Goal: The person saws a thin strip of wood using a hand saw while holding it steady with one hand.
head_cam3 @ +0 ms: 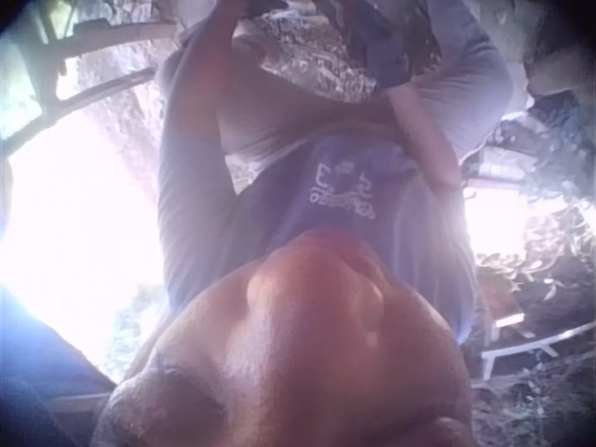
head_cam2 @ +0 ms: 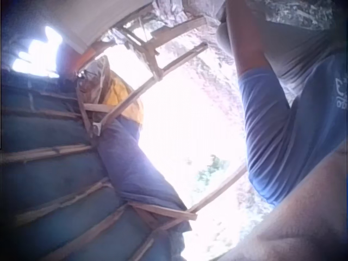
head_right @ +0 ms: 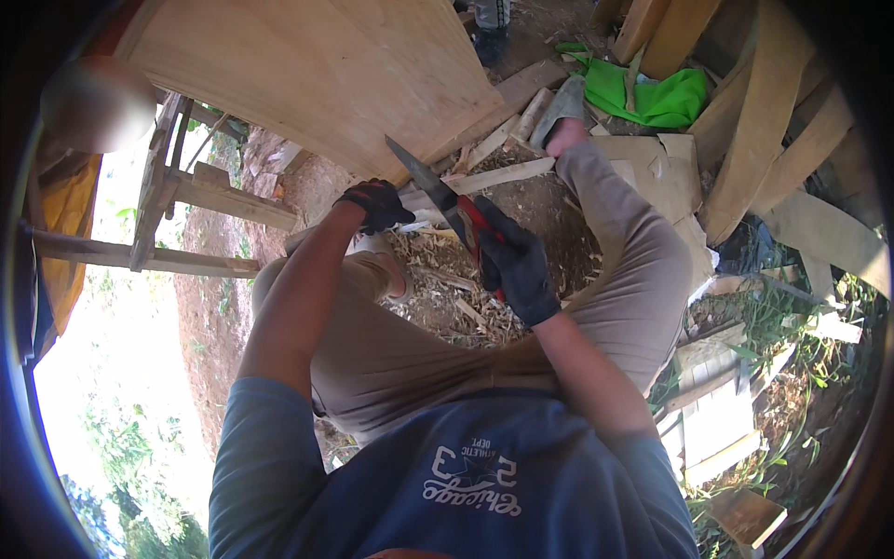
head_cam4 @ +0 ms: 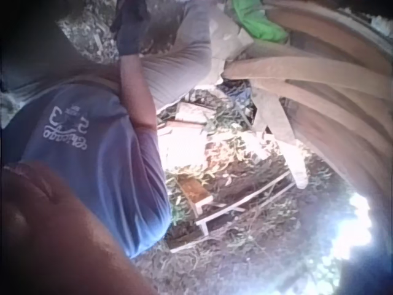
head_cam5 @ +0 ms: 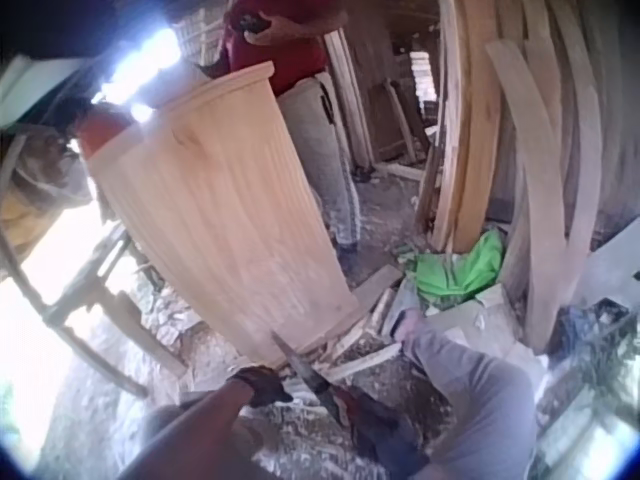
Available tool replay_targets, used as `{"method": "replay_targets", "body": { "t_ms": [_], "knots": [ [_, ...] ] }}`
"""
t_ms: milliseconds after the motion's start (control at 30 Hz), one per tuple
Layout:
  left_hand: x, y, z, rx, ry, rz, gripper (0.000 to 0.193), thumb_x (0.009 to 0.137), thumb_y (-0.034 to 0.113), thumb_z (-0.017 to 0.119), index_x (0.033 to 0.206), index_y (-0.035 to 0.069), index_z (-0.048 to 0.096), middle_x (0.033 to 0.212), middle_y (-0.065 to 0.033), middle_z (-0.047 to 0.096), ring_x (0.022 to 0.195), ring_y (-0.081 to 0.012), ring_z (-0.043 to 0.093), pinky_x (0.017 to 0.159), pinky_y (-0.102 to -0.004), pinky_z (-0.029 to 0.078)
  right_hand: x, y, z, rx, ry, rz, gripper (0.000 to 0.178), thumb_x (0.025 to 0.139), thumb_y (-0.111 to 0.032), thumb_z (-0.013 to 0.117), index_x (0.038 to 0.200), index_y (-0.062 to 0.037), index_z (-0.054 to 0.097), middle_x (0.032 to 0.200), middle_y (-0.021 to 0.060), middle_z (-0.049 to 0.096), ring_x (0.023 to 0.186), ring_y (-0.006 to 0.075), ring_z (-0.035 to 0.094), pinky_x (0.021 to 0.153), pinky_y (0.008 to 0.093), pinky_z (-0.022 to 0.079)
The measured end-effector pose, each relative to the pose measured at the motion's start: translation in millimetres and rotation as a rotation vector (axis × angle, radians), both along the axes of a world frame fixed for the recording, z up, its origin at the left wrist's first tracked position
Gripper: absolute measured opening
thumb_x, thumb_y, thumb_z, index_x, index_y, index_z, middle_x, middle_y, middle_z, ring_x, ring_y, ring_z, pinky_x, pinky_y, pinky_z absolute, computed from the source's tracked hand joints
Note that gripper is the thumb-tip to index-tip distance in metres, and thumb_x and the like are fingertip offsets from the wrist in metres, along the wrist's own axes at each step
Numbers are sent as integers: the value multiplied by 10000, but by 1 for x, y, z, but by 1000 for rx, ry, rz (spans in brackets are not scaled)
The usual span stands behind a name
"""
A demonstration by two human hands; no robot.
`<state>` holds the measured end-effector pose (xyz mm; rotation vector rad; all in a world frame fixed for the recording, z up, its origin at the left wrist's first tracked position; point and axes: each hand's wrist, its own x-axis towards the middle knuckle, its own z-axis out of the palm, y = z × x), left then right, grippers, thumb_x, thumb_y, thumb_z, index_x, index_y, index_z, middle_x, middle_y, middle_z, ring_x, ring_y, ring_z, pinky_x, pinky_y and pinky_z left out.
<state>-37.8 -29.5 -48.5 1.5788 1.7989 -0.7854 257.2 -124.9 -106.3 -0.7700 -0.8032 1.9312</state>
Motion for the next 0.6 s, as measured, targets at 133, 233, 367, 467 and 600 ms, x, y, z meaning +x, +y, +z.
{"method": "replay_targets", "body": {
  "t_ms": [133,233,367,467,600],
  "knots": [
    [-5,6,-8,-43,-24,30,494,944,526,729,870,45,815,766,-74,768,633,-195,726,645,-378,574,-1,0,4,-12,-52,18,470,1079,-135,623,1542,-70,574,678,-30,552,493,55,443,463,258,357],
    [-12,6,-10,3,-124,50,494,947,503,741,878,19,810,773,-76,768,633,-190,722,626,-378,567,4,-5,10,-19,-86,-29,466,1087,-169,623,1538,-63,576,719,-29,581,522,48,464,476,253,368],
    [-9,8,-12,-54,-47,53,496,947,501,752,894,11,811,793,-86,769,643,-195,721,616,-376,570,33,-20,15,-18,-78,13,479,1099,-207,614,1550,-53,563,766,-37,606,555,38,482,500,242,377],
    [-16,7,-14,-49,-103,97,503,948,506,754,897,8,810,809,-97,769,652,-198,721,608,-376,573,59,-40,20,-50,-95,50,486,1107,-219,597,1562,-53,550,761,-43,599,548,38,475,509,237,367],
    [-15,8,-13,-60,-91,111,504,945,511,756,901,12,813,818,-101,770,660,-200,723,603,-376,577,73,-62,36,4,-136,69,501,1107,-246,602,1567,-56,545,736,-48,579,540,42,460,509,239,351]
  ]
}}
